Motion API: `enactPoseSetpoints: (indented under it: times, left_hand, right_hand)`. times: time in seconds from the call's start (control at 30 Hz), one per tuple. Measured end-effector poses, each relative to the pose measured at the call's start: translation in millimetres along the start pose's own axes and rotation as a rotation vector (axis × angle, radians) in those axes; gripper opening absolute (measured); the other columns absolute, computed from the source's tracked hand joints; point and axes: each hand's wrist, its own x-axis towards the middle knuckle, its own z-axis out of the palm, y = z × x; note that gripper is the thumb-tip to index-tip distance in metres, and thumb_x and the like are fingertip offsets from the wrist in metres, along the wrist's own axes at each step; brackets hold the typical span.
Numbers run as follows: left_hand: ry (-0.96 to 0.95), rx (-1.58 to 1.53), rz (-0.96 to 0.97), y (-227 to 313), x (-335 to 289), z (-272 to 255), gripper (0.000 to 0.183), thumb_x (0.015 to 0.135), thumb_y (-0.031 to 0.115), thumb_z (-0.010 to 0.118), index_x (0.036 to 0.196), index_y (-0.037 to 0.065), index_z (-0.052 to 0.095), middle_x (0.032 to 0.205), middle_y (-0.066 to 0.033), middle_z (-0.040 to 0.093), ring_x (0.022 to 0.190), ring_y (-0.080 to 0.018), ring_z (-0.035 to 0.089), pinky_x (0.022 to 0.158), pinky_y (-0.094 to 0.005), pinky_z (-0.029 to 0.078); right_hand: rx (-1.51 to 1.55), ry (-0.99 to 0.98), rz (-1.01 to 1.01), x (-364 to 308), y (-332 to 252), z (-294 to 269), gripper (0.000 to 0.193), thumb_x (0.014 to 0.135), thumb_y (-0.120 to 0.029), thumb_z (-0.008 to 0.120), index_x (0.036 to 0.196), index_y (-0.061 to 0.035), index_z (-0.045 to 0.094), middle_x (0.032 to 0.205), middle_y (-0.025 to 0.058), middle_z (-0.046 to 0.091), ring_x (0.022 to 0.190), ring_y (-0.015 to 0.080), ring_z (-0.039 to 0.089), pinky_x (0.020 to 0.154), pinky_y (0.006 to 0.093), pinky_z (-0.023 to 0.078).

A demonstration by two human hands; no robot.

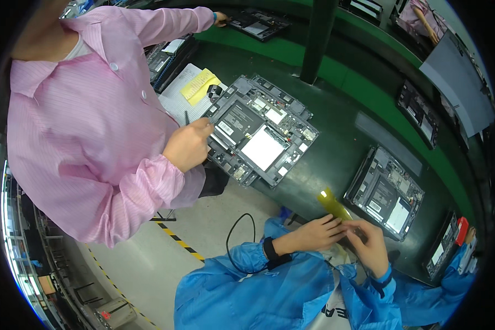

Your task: The person installs internal components and manages ribbon cables inside tablet or small laptop housings, using tweezers and a spudger to precisely position the components and cables.

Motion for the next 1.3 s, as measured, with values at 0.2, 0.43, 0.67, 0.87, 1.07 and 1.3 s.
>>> enactPoseSetpoints:
  times: [0.2,0.43,0.67,0.87,1.07,1.3]
  left_hand:
    - [-0.165,-0.090,-0.015,4.4,23.6,9.1,0.052,0.088,0.036,0.068,0.128,0.003,0.066,0.130,-0.0156,0.066,0.126,-0.0325,0.059,0.109,-0.0483,0.044]
    - [-0.113,-0.327,-0.240,5.8,6.4,15.2,0.055,0.100,0.036,0.059,0.152,0.017,0.052,0.151,-0.0122,0.057,0.138,-0.0298,0.056,0.117,-0.0460,0.042]
    - [-0.190,-0.532,-0.324,-1.6,-5.3,11.4,0.060,0.101,0.037,0.060,0.158,0.023,0.048,0.159,-0.0095,0.050,0.143,-0.0285,0.050,0.118,-0.0443,0.038]
    - [-0.232,-0.367,-0.276,3.3,18.6,1.8,0.060,0.100,0.036,0.061,0.157,0.024,0.049,0.159,-0.0099,0.050,0.143,-0.0294,0.050,0.118,-0.0454,0.038]
    - [-0.509,0.042,-0.260,7.3,31.7,-7.2,0.041,0.091,0.043,0.071,0.125,0.019,0.072,0.118,-0.0128,0.069,0.119,-0.0325,0.060,0.099,-0.0510,0.046]
    - [-0.214,0.023,-0.105,14.3,43.5,-14.3,0.044,0.089,0.027,0.075,0.132,0.019,0.071,0.130,-0.0090,0.063,0.111,-0.0296,0.058,0.095,-0.0453,0.046]
  right_hand:
    - [0.317,0.031,-0.126,33.9,-2.6,21.5,0.036,0.104,-0.014,0.061,0.135,0.0044,0.062,0.115,0.0095,0.073,0.085,0.0096,0.063,0.079,0.0277,0.053]
    - [0.513,0.060,-0.012,160.1,9.9,116.8,0.047,0.098,-0.028,0.076,0.125,0.0075,0.060,0.109,0.0120,0.071,0.090,0.0141,0.067,0.081,0.0307,0.054]
    - [0.637,0.401,-0.052,178.3,18.8,145.8,0.035,0.099,-0.017,0.069,0.121,0.0065,0.054,0.105,0.0194,0.073,0.093,0.0202,0.071,0.081,0.0346,0.055]
    - [0.553,0.532,-0.090,161.9,22.5,115.6,0.043,0.100,-0.016,0.062,0.133,0.0086,0.051,0.109,0.0241,0.073,0.095,0.0267,0.072,0.084,0.0380,0.055]
    - [0.365,0.706,-0.038,63.4,50.9,37.6,0.055,0.102,-0.020,0.061,0.146,0.0100,0.046,0.123,0.0208,0.070,0.111,0.0292,0.066,0.099,0.0371,0.049]
    - [0.532,0.896,0.080,-75.7,93.1,-98.6,0.046,0.106,-0.014,0.055,0.147,0.0072,0.053,0.106,-0.0025,0.062,0.091,0.0051,0.053,0.084,0.0222,0.047]
